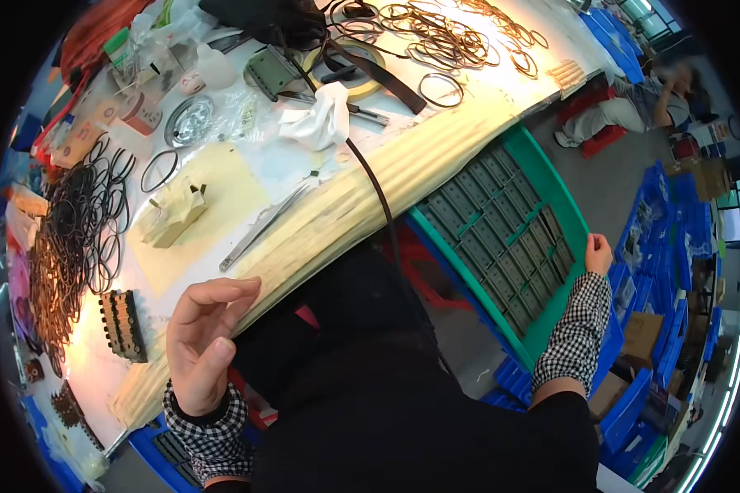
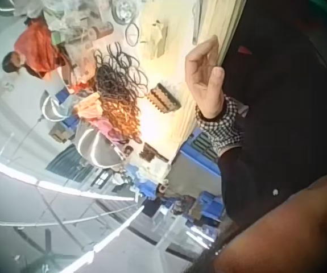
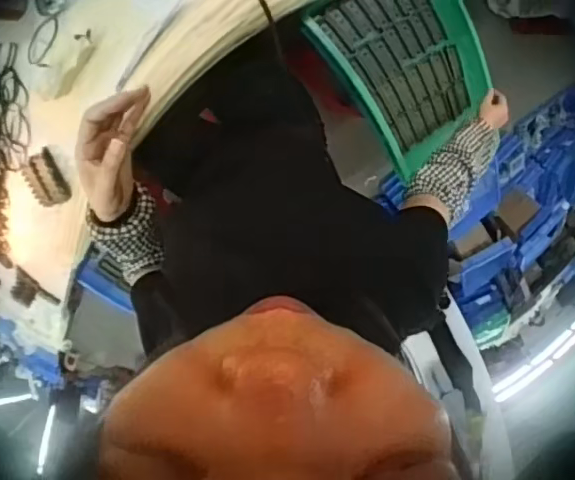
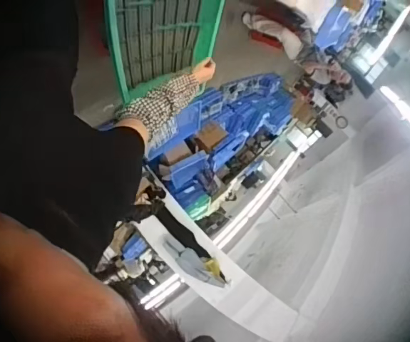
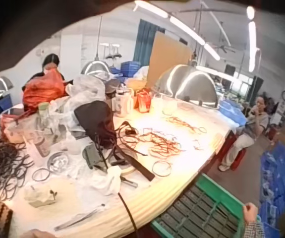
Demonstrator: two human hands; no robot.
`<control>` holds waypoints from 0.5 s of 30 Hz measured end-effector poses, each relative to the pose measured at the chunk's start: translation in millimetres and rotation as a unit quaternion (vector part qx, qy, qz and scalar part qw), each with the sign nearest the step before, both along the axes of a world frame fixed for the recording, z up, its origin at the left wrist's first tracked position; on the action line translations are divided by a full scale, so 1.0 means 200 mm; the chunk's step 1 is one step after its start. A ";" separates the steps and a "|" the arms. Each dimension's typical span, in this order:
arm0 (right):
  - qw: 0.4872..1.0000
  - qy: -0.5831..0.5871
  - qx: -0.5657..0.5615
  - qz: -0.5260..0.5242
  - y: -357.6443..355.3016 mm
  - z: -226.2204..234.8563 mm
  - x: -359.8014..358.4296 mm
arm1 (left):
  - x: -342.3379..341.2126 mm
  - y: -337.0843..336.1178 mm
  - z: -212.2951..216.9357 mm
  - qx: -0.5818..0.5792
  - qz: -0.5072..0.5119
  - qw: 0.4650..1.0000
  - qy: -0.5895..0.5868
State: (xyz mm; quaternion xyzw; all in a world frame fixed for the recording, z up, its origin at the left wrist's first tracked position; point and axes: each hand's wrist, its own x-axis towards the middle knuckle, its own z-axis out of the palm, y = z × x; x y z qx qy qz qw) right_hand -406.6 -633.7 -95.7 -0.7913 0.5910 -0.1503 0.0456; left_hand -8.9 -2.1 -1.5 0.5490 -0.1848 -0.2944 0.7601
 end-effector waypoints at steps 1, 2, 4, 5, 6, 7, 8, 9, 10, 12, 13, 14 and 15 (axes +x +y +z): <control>0.996 0.043 0.048 -0.054 -0.02 0.01 -0.03 | -0.04 -0.01 0.00 -0.005 0.012 1.000 0.002; 0.987 0.016 0.093 -0.132 0.03 -0.25 0.10 | 0.21 0.07 0.02 -0.024 0.011 0.997 -0.069; 0.966 0.123 0.163 -0.159 0.10 -0.22 -0.03 | 0.13 0.21 -0.02 -0.034 0.030 0.998 -0.051; 0.957 0.177 0.195 -0.123 0.21 -0.25 -0.03 | 0.09 0.27 -0.01 -0.025 0.039 0.998 -0.046; 0.966 0.128 0.184 -0.132 0.25 -0.28 -0.05 | 0.09 0.28 -0.02 -0.020 0.037 0.998 -0.040; 0.972 0.080 0.173 -0.139 0.27 -0.32 -0.08 | 0.09 0.29 -0.02 -0.012 0.035 0.999 -0.033; 0.974 0.083 0.150 -0.146 0.27 -0.33 -0.09 | 0.08 0.29 -0.03 -0.003 0.037 0.999 -0.030; 0.976 0.085 0.128 -0.153 0.27 -0.35 -0.09 | 0.08 0.29 -0.04 0.007 0.028 0.999 -0.037; 0.978 0.087 0.107 -0.159 0.28 -0.36 -0.10 | 0.08 0.28 -0.05 0.004 0.010 0.999 -0.042; 0.976 0.101 0.117 -0.151 0.27 -0.38 -0.11 | 0.07 0.28 -0.06 -0.002 -0.018 0.998 -0.053; 0.976 0.109 0.121 -0.146 0.27 -0.38 -0.11 | 0.07 0.27 -0.06 -0.003 -0.019 0.999 -0.050; 0.978 0.097 0.106 -0.153 0.27 -0.39 -0.10 | 0.05 0.27 -0.05 -0.001 -0.016 0.999 -0.048; 0.979 0.086 0.091 -0.158 0.28 -0.40 -0.08 | 0.04 0.27 -0.05 0.001 -0.012 0.999 -0.047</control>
